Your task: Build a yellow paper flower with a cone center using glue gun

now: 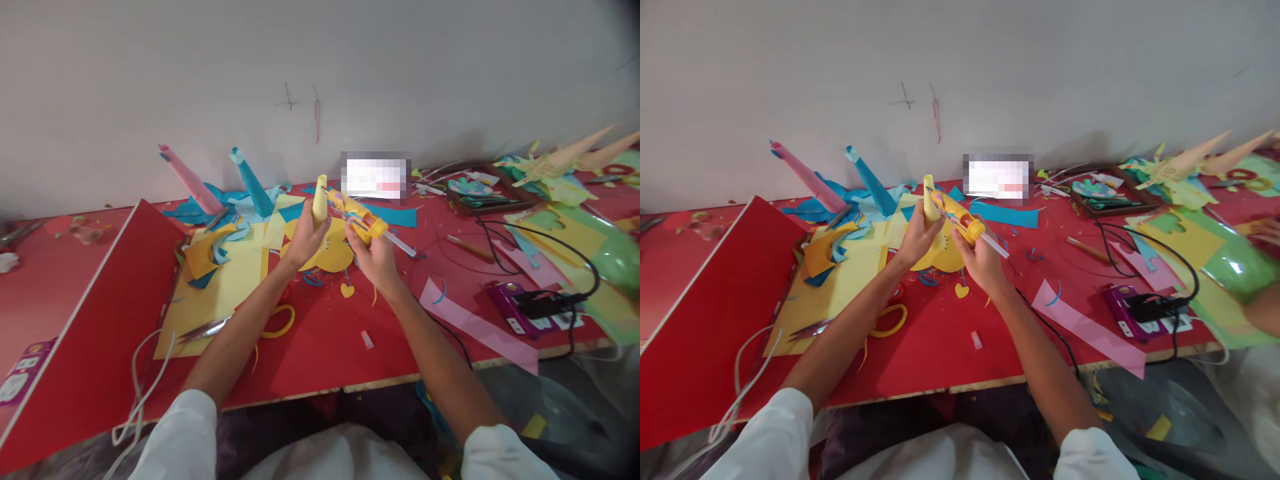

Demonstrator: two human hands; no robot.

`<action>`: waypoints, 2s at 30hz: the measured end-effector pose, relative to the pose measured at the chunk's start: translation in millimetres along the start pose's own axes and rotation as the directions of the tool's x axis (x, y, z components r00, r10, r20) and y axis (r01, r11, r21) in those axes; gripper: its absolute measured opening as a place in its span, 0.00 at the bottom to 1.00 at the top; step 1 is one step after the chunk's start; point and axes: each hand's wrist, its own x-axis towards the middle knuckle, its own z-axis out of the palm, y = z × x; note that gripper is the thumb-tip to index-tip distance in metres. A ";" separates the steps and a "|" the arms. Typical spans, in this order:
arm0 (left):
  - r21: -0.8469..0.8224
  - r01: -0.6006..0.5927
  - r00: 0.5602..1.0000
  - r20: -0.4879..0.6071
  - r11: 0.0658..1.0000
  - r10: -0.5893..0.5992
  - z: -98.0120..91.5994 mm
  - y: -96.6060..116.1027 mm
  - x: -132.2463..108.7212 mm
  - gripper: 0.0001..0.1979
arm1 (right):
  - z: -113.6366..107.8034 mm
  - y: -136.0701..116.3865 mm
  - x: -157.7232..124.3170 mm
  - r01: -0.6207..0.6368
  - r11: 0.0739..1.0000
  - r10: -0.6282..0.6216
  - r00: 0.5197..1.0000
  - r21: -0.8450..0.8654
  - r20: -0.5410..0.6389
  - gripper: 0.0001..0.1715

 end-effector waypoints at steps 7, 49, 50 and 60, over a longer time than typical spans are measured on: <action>0.013 0.009 1.000 -0.011 1.000 -0.009 -0.6 -2.5 0.9 0.13 | -1.7 1.5 10.0 0.067 0.994 -0.071 0.997 -0.089 -0.040 0.24; 0.001 0.003 1.000 -0.015 1.000 -0.003 -1.5 -3.3 0.3 0.13 | 0.7 13.4 0.6 0.063 0.983 -0.066 0.998 -0.175 -0.016 0.26; 0.004 0.008 1.000 -0.013 1.000 -0.008 -2.0 -3.7 0.4 0.13 | -0.1 13.3 0.1 0.064 0.983 -0.067 0.998 -0.174 -0.008 0.26; 0.038 0.050 0.996 0.066 0.998 -0.052 -17.3 3.1 2.5 0.16 | -17.0 24.5 -3.7 0.030 0.983 -0.034 0.999 -0.179 -0.019 0.27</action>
